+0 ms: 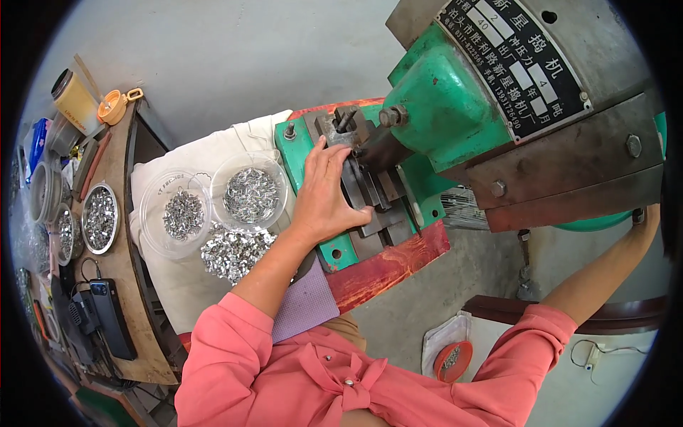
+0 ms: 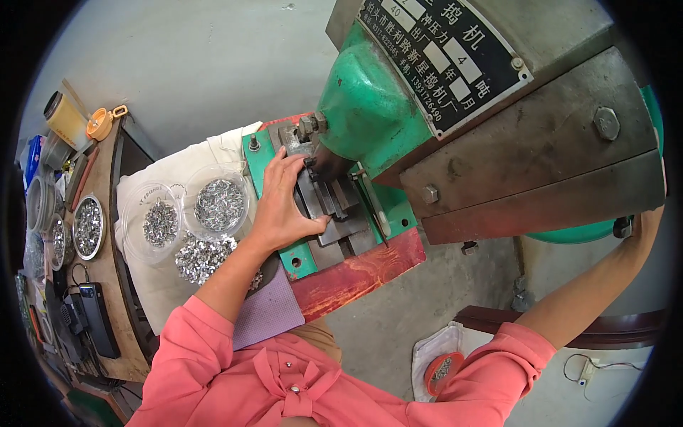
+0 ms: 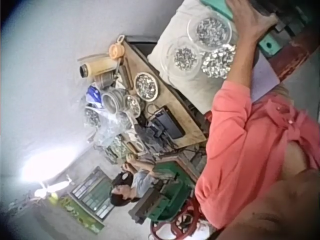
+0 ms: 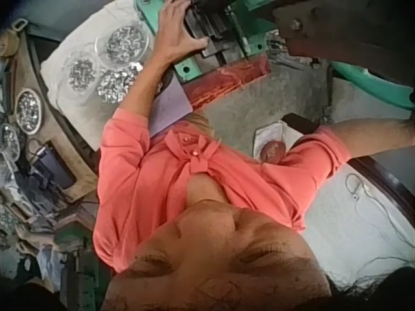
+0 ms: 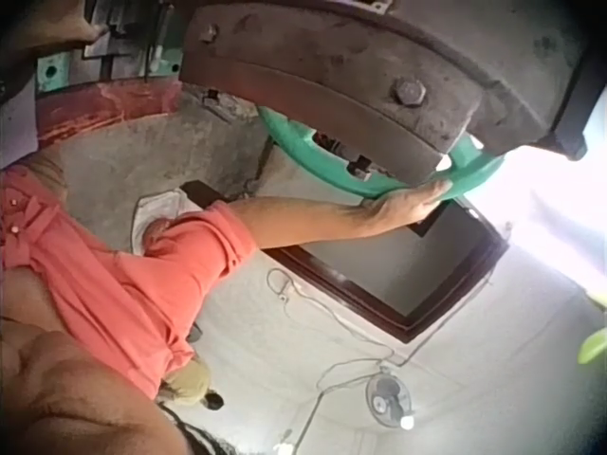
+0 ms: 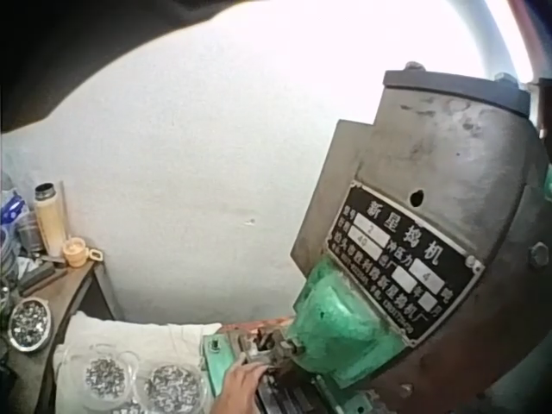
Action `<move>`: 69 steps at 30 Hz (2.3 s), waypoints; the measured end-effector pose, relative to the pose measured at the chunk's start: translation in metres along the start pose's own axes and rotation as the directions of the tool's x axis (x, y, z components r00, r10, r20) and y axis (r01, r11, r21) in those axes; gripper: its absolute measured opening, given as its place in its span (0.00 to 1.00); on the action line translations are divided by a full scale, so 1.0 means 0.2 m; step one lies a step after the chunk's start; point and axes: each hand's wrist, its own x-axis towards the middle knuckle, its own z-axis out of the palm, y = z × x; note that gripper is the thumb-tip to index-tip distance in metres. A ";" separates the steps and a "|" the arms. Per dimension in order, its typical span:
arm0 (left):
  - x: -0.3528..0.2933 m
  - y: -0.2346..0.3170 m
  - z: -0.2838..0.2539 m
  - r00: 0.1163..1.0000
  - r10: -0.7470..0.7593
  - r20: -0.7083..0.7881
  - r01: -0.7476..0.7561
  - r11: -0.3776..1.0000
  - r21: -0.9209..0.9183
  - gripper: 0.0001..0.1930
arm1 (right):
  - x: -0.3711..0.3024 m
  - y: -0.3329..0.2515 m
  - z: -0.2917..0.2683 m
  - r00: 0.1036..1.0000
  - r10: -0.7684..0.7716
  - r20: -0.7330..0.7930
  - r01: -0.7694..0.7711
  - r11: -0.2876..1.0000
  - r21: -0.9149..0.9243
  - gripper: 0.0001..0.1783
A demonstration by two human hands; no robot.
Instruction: The person inserts small metal pieces into a metal holder, presses the loaded holder using a stamping machine, and removes the holder to assemble more metal pieces by hand.
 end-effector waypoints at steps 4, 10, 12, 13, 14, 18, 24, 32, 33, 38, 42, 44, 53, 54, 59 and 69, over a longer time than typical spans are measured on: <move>0.00 -0.01 0.00 1.000 0.005 -0.004 -0.005 1.000 0.013 0.48 | 0.02 0.01 0.00 0.998 0.034 0.060 -0.036 0.998 0.045 0.44; 0.00 0.00 0.00 1.000 -0.023 0.003 0.023 1.000 0.006 0.48 | 0.04 0.05 0.00 0.999 -0.005 0.053 0.001 0.998 0.063 0.41; 0.00 -0.01 0.00 1.000 -0.017 -0.005 0.017 1.000 0.010 0.48 | 0.02 0.02 0.01 0.998 -0.003 0.056 -0.001 0.996 0.085 0.41; 0.00 -0.01 0.00 1.000 -0.011 -0.014 0.011 1.000 0.014 0.48 | 0.01 0.01 0.02 0.998 -0.003 0.058 -0.004 0.994 0.108 0.40; 0.01 -0.01 0.00 1.000 -0.012 -0.014 0.013 1.000 0.012 0.48 | 0.01 0.01 0.02 0.998 -0.004 0.059 -0.002 0.994 0.106 0.40; 0.02 -0.02 0.00 0.999 -0.020 -0.030 0.020 1.000 0.009 0.48 | 0.04 0.06 -0.01 0.995 -0.026 0.093 0.012 0.990 0.143 0.37; 0.02 -0.02 -0.02 1.000 -0.023 0.021 0.022 0.999 0.027 0.48 | 0.05 0.12 0.02 0.993 -0.093 0.071 0.073 0.966 0.247 0.31; 0.02 -0.03 -0.02 1.000 -0.029 0.005 0.029 0.999 0.032 0.48 | 0.12 0.26 0.01 0.953 -0.208 0.219 0.117 0.923 0.367 0.34; 0.03 -0.02 -0.01 1.000 -0.019 -0.005 0.019 1.000 0.008 0.48 | 0.18 0.28 -0.05 0.952 -0.222 0.209 0.139 0.926 0.350 0.34; 0.03 -0.01 -0.02 1.000 -0.030 0.008 0.031 0.999 -0.030 0.48 | 0.15 0.24 0.01 0.952 -0.267 0.149 0.199 0.911 0.363 0.33; 0.02 -0.01 -0.02 0.998 -0.067 0.020 0.068 0.998 -0.019 0.49 | -0.07 0.10 0.15 0.961 -0.259 0.101 0.206 0.908 0.364 0.32; 0.02 -0.01 -0.01 0.997 -0.067 0.025 0.068 0.997 -0.034 0.49 | -0.03 0.15 0.12 0.964 -0.258 0.067 0.220 0.913 0.343 0.32; 0.03 0.00 -0.02 0.998 -0.051 0.026 0.051 0.999 -0.005 0.49 | -0.05 0.32 0.13 0.964 -0.249 -0.089 0.265 0.918 0.296 0.31; 0.04 0.00 -0.03 0.998 -0.059 0.033 0.059 0.998 0.008 0.48 | -0.05 0.35 0.13 0.964 -0.246 -0.105 0.266 0.919 0.292 0.30; 0.04 -0.01 -0.03 0.998 -0.050 0.030 0.050 0.999 0.009 0.48 | 0.03 0.62 0.06 0.955 -0.227 -0.191 0.273 0.927 0.259 0.30; 0.10 0.11 0.06 0.998 -0.002 0.056 0.000 0.999 0.035 0.48 | 0.94 2.43 -0.61 0.913 -0.139 -0.384 0.222 0.958 0.179 0.28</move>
